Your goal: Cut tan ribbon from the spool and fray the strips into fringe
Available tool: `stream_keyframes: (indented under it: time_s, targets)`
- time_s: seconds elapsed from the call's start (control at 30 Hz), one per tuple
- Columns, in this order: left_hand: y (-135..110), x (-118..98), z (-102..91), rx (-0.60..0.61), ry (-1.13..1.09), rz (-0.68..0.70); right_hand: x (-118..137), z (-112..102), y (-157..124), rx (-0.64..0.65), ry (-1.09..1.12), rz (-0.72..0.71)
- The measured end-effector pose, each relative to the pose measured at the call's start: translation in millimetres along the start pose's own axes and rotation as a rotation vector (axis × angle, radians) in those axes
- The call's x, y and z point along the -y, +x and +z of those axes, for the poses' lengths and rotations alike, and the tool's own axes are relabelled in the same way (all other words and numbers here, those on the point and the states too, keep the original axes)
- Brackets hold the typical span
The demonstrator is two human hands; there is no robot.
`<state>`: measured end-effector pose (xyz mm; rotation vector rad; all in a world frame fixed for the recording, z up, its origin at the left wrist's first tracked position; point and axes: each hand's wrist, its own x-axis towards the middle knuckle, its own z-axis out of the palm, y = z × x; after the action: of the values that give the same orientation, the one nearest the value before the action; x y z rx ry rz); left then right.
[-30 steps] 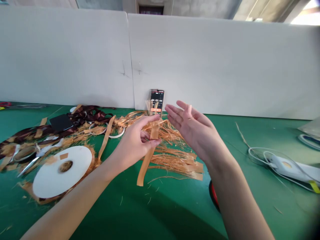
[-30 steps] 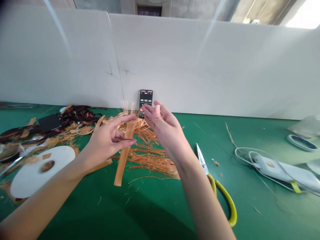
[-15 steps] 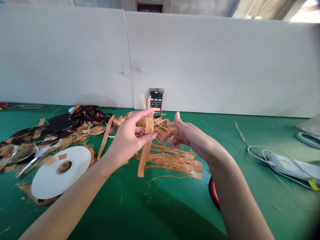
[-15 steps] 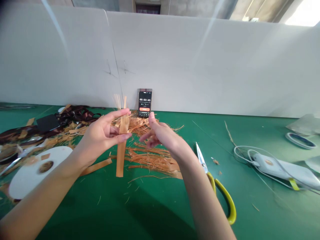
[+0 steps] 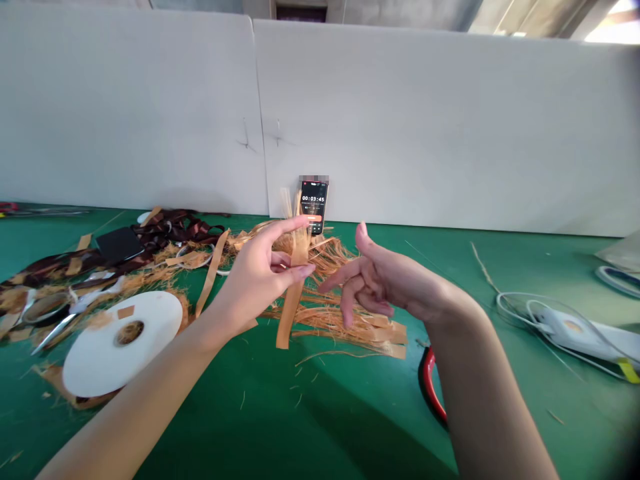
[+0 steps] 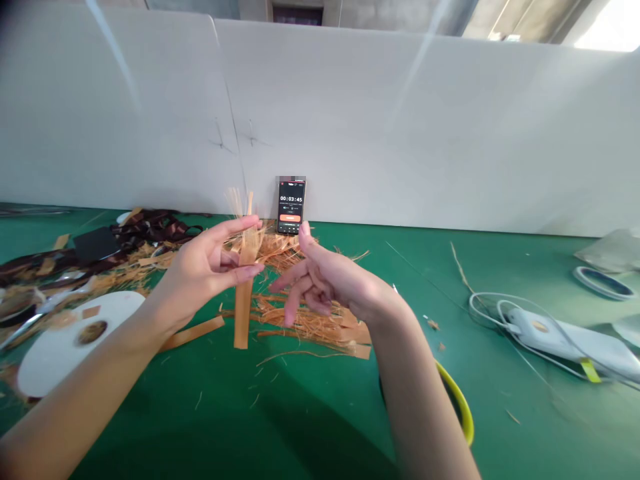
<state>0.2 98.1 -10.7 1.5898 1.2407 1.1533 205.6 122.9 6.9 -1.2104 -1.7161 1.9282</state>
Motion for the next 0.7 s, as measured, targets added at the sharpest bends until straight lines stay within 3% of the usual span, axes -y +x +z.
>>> stream_keyframes:
  time_s: [0.07, 0.13, 0.2, 0.27, 0.33, 0.4, 0.47, 0.53, 0.6, 0.7]
  targets:
    - [-0.7, 1.5, 0.3, 0.021, -0.005, 0.003, -2.2, 2.5, 6.6, -0.253, -0.019, 0.009]
    - [-0.7, 3.7, 0.6, 0.045, 0.003, 0.001, -2.5, 5.7, 13.1, -0.414, 0.054, -0.111]
    - [-0.2, 5.5, 1.0, 0.064, 0.014, 0.005, -0.7, 7.9, 16.0, -0.434, 0.168, -0.334]
    - [0.5, 6.1, 1.2, 0.066, 0.014, -0.005, 2.2, 7.6, 12.9, -0.373, 0.248, -0.527]
    - [1.2, 5.7, 1.1, 0.06, 0.007, -0.031, 4.7, 4.3, 4.4, -0.275, 0.269, -0.578]
    - [1.6, 4.8, 0.8, 0.044, -0.001, -0.044, 5.8, -0.9, -6.0, -0.095, 0.232, -0.464]
    - [1.6, 3.9, 0.5, 0.024, -0.011, -0.038, 5.5, -5.5, -14.2, 0.156, 0.134, -0.249]
    - [1.0, 3.4, 0.5, 0.014, -0.023, -0.025, 4.3, -7.3, -16.8, 0.276, 0.039, -0.069]
    - [0.1, 3.4, 0.9, 0.028, -0.04, -0.017, 2.9, -5.9, -13.0, 0.125, -0.018, 0.01]
    - [-1.6, 4.3, 1.7, 0.051, -0.038, -0.014, 2.4, 0.1, 0.2, -0.286, -0.036, 0.018]
